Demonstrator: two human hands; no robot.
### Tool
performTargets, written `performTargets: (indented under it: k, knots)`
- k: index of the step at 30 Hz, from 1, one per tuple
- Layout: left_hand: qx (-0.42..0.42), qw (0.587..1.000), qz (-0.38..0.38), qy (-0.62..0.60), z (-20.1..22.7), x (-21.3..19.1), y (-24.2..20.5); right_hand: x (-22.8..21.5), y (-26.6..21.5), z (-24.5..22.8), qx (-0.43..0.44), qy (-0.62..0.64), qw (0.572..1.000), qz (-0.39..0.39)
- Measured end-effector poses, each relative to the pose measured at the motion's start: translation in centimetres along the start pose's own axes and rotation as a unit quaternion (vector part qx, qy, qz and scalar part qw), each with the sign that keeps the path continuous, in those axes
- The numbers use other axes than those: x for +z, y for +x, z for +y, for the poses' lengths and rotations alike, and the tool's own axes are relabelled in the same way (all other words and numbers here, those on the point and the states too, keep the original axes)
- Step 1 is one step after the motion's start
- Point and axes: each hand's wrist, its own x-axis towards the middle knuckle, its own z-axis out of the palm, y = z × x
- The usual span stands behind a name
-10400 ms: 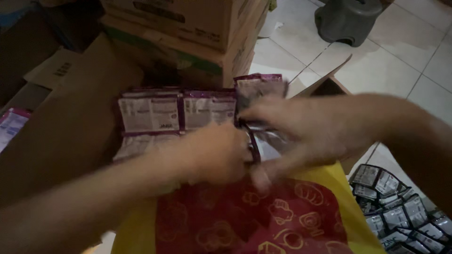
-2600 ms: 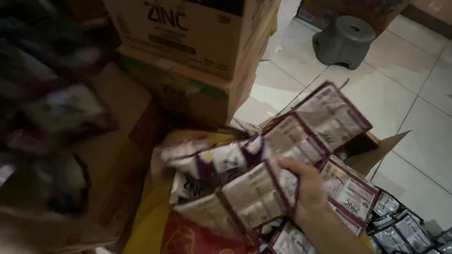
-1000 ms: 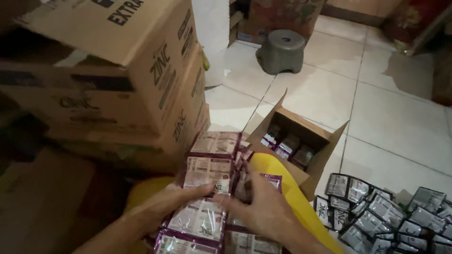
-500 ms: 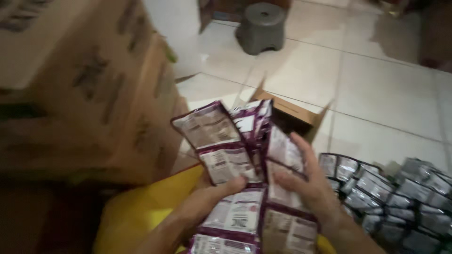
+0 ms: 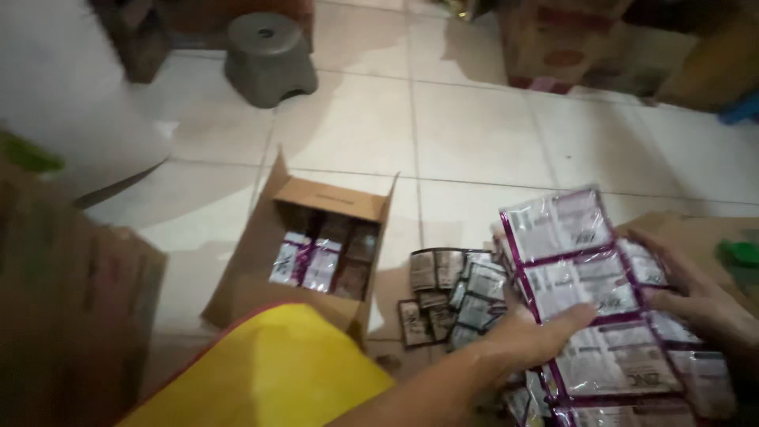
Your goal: The person sits on the floor and unpacks multiple cardboard boxes, removing stacks of packaged items labeled Zinc and Klin. They separate the connected packs and place them on the floor. The person briefly picks up and holds a small kitten before continuing to unpack.
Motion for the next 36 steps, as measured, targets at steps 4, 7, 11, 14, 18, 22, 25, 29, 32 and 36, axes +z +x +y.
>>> performTargets:
  k: [4,7,11,14,18,22,25,29,32,36]
  knots:
    - [-0.143,0.976,-0.083,0.140,-3.1,0.7,2.7,-2.6,-0.3,2.3,0.194,-0.169,0.960,0.108]
    - [-0.115,0.972,-0.074,0.190,-4.5,0.4,3.8,0.6,1.3,3.3,0.203,-0.107,0.967,0.110]
    - [-0.065,0.958,-0.039,0.277,-4.7,-0.4,5.4,6.3,4.6,4.6,0.167,-0.150,0.974,0.039]
    - [-0.030,0.957,-0.007,0.287,-3.7,-1.3,5.4,9.6,6.4,4.5,0.171,-0.128,0.977,-0.009]
    - [-0.039,0.951,0.058,0.303,-1.6,-2.6,2.9,11.1,7.1,1.7,0.185,-0.077,0.977,-0.070]
    - [0.009,0.934,0.154,0.323,0.5,-4.8,-0.3,15.4,7.5,-2.6,0.204,0.082,0.975,-0.018]
    - [0.076,0.906,0.248,0.335,1.2,-6.8,-2.2,21.9,8.2,-5.8,0.192,0.229,0.953,-0.041]
    - [0.112,0.817,0.423,0.375,1.2,-10.4,-4.6,29.8,9.6,-10.9,0.206,0.415,0.881,-0.096]
    - [0.082,0.771,0.495,0.392,0.6,-14.4,-7.5,34.0,10.0,-15.3,0.287,0.329,0.898,-0.052]
    - [0.019,0.613,0.673,0.414,0.6,-19.0,-11.2,36.9,9.3,-19.6,0.320,0.189,0.928,-0.010]
